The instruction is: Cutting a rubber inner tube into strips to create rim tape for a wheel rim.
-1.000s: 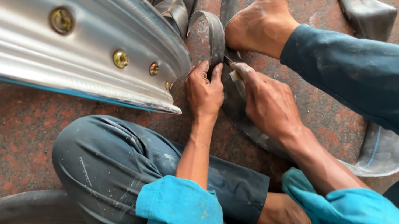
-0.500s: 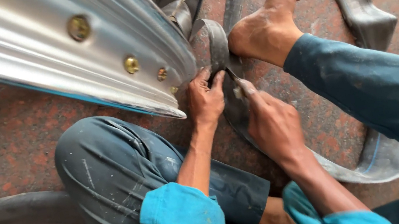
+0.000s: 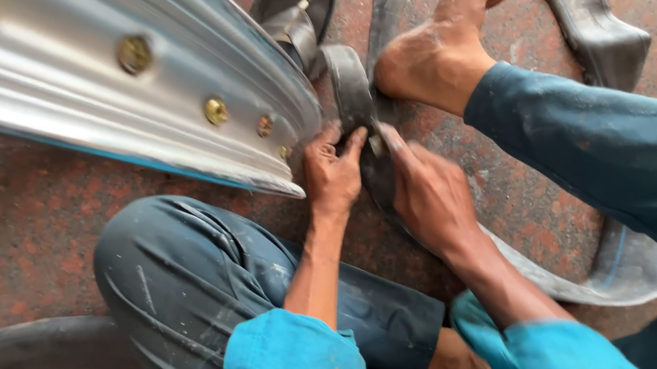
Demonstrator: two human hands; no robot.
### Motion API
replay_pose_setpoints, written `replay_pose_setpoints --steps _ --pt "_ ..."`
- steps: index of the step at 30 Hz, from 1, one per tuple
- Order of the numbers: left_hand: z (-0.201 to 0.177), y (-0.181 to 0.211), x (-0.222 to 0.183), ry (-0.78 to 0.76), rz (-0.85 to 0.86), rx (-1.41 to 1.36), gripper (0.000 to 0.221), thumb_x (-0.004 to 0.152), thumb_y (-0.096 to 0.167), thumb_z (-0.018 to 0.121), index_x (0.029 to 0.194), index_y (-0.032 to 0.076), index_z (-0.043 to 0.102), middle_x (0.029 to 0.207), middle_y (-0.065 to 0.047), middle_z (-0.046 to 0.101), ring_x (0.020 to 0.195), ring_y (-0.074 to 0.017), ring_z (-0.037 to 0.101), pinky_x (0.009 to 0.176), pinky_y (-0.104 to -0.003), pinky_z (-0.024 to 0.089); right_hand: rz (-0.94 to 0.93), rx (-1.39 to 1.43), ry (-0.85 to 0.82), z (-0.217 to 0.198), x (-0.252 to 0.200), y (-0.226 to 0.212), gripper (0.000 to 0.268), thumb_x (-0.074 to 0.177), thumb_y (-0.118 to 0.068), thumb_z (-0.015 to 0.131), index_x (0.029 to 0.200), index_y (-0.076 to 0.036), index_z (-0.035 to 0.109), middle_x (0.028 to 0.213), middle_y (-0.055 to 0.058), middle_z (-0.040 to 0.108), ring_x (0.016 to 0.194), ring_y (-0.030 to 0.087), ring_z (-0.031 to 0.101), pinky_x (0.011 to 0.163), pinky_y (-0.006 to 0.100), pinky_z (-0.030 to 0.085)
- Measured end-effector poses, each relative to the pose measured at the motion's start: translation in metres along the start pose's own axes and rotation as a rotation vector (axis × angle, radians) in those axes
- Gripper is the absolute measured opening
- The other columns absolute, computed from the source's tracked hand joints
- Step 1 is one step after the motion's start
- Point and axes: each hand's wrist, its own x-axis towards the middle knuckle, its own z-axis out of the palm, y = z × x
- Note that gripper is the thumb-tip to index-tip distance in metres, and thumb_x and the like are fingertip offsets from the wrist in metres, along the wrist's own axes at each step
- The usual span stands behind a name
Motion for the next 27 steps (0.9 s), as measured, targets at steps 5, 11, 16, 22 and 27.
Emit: replay_pose_setpoints --steps 5,11,16,22,27 --pt "0.005 0.004 0.002 0.082 -0.048 -0.061 0.018 0.093 0.010 0.076 0.106 -0.002 0.073 0.098 -0.008 0.079 0.084 -0.0116 0.068 0.078 -0.029 0.054 0.037 -0.003 -0.013 -0.008 -0.011 -0.004 0.049 0.095 0.000 0.055 0.144 -0.008 0.056 0.088 0.016 0.067 0.076 0.037 0.068 0.064 0.048 0.053" --pt "-0.009 0.029 -0.007 -0.035 0.000 -0.088 0.018 0.096 0.009 0.073 0.110 -0.002 0.074 0.103 -0.006 0.079 0.091 -0.0084 0.069 0.083 -0.028 0.055 0.115 -0.034 -0.123 0.001 0.006 -0.004 0.049 0.095 -0.002 0.057 0.144 -0.009 0.057 0.090 0.019 0.069 0.080 0.038 0.069 0.069 0.049 0.054" --pt "-0.006 0.005 -0.002 0.070 -0.021 0.019 0.019 0.093 0.010 0.075 0.109 0.001 0.073 0.098 -0.006 0.078 0.088 -0.0091 0.068 0.083 -0.029 0.055 0.364 0.086 0.122 -0.039 -0.015 0.015 0.023 0.109 -0.002 0.051 0.131 -0.003 0.056 0.080 0.018 0.067 0.067 0.030 0.069 0.060 0.044 0.052" --pt "0.011 0.057 -0.011 0.054 -0.246 0.435 0.023 0.088 0.020 0.077 0.104 0.004 0.073 0.079 -0.017 0.076 0.071 -0.0274 0.075 0.068 -0.040 0.054 0.382 0.193 0.184 -0.073 -0.014 0.002 0.033 0.106 -0.005 0.051 0.138 -0.003 0.053 0.070 0.015 0.062 0.057 0.021 0.062 0.051 0.039 0.048" --pt "0.015 0.030 -0.022 0.214 0.109 0.592 0.021 0.088 0.015 0.076 0.102 0.000 0.071 0.096 -0.023 0.073 0.090 -0.0441 0.069 0.076 -0.048 0.052 0.418 0.236 0.174 -0.077 -0.030 -0.027 0.031 0.107 -0.007 0.053 0.138 -0.003 0.055 0.066 0.015 0.060 0.055 0.021 0.060 0.053 0.038 0.046"
